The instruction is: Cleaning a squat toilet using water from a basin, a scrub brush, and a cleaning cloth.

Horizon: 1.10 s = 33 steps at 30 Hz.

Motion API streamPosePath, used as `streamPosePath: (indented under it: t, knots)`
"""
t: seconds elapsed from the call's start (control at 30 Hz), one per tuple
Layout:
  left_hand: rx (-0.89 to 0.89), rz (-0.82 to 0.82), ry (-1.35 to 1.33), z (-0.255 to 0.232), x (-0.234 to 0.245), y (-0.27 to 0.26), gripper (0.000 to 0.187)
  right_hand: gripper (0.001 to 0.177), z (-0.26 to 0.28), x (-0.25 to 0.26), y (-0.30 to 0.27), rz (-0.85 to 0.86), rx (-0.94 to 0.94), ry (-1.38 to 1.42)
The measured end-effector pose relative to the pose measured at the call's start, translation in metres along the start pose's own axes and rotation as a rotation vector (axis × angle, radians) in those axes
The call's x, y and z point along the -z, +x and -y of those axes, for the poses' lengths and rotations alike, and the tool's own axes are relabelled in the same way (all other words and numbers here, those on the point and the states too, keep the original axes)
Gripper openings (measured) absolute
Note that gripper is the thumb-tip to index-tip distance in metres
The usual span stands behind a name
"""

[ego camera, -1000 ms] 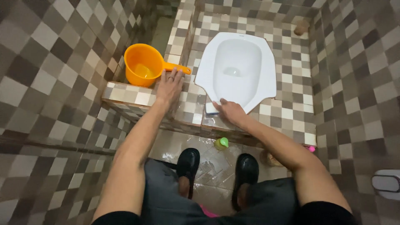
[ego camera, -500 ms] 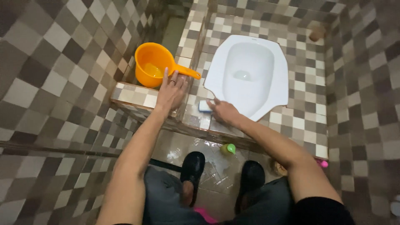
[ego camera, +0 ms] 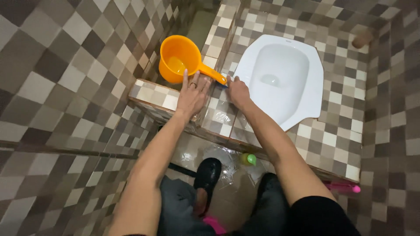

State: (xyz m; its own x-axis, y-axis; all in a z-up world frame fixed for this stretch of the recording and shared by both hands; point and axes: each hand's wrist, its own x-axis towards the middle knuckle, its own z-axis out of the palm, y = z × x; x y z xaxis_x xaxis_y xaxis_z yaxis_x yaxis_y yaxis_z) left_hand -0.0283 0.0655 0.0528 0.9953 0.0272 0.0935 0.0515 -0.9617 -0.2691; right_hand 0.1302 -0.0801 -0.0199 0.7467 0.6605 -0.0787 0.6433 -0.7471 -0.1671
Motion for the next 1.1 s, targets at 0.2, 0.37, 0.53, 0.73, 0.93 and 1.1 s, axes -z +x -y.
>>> streamPosePath:
  t: [0.2,0.37,0.53,0.73,0.93,1.1]
  knots:
    - [-0.006,-0.003,0.066,-0.003,0.001,-0.002,0.049,0.064,0.008,-0.014,-0.041,0.051,0.147,-0.06]
    - [-0.011,-0.043,0.095,-0.007,-0.018,0.006,0.048,0.056,0.01,-0.014,-0.077,0.125,0.318,-0.143]
    - [-0.009,-0.043,0.116,-0.009,-0.022,0.005,0.047,0.051,0.008,0.014,-0.113,0.191,0.457,-0.202]
    - [0.002,-0.017,0.083,-0.009,-0.024,0.005,0.047,0.051,-0.002,0.023,-0.114,0.199,0.376,-0.227]
    - [0.033,-0.047,0.047,-0.008,-0.026,0.007,0.048,0.049,0.001,-0.001,-0.065,0.067,0.224,-0.174]
    - [0.021,-0.074,0.003,-0.008,-0.025,0.01,0.047,0.055,0.015,-0.022,-0.046,0.019,0.148,-0.077]
